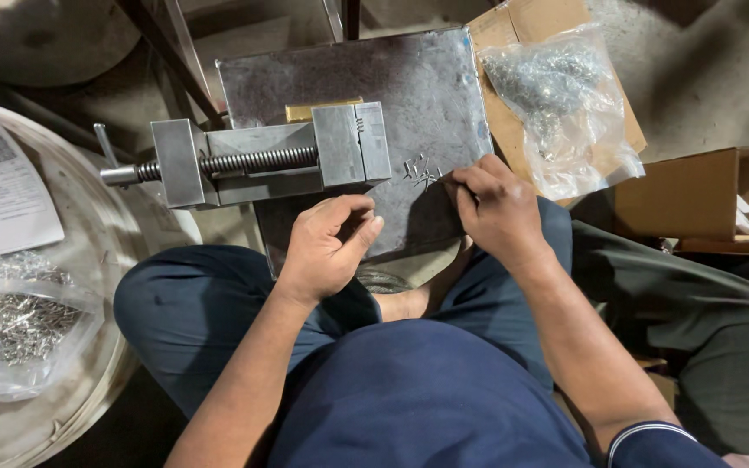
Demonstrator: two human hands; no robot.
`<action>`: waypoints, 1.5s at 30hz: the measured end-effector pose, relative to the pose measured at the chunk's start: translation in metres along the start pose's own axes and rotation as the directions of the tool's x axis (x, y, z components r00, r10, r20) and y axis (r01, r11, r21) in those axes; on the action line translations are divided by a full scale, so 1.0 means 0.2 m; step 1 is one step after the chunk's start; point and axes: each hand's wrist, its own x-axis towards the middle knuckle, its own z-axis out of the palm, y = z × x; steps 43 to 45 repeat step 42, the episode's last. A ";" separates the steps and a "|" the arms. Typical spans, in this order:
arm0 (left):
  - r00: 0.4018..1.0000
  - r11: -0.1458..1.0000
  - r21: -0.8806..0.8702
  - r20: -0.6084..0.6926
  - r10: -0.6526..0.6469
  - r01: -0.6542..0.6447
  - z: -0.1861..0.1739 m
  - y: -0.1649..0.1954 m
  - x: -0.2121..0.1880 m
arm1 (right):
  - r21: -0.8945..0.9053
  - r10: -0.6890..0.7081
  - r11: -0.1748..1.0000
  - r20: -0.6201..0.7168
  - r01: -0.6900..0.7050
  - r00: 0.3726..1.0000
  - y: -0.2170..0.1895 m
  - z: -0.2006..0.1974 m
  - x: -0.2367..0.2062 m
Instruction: The person sits on the floor and uses a bench vise to hold small metal pieces while attaching wire or pins to them. They repeatedly pick up components, secure them in the vise, and manipulate them with their hands.
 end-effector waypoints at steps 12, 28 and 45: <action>0.996 0.990 0.117 -0.025 0.084 -0.080 0.00 -0.01 -0.02 | -0.133 -0.126 0.982 0.077 0.136 0.989 0.07 0.04 -0.05; 0.976 0.947 0.243 0.119 0.185 -0.209 0.02 -0.11 0.04 | 0.663 0.258 0.132 0.695 -0.737 0.672 -0.23 0.18 -0.02; 0.955 0.981 0.182 0.298 0.004 -0.061 -0.06 0.01 0.05 | 0.631 0.003 0.759 0.246 -0.162 0.969 -0.20 0.13 -0.05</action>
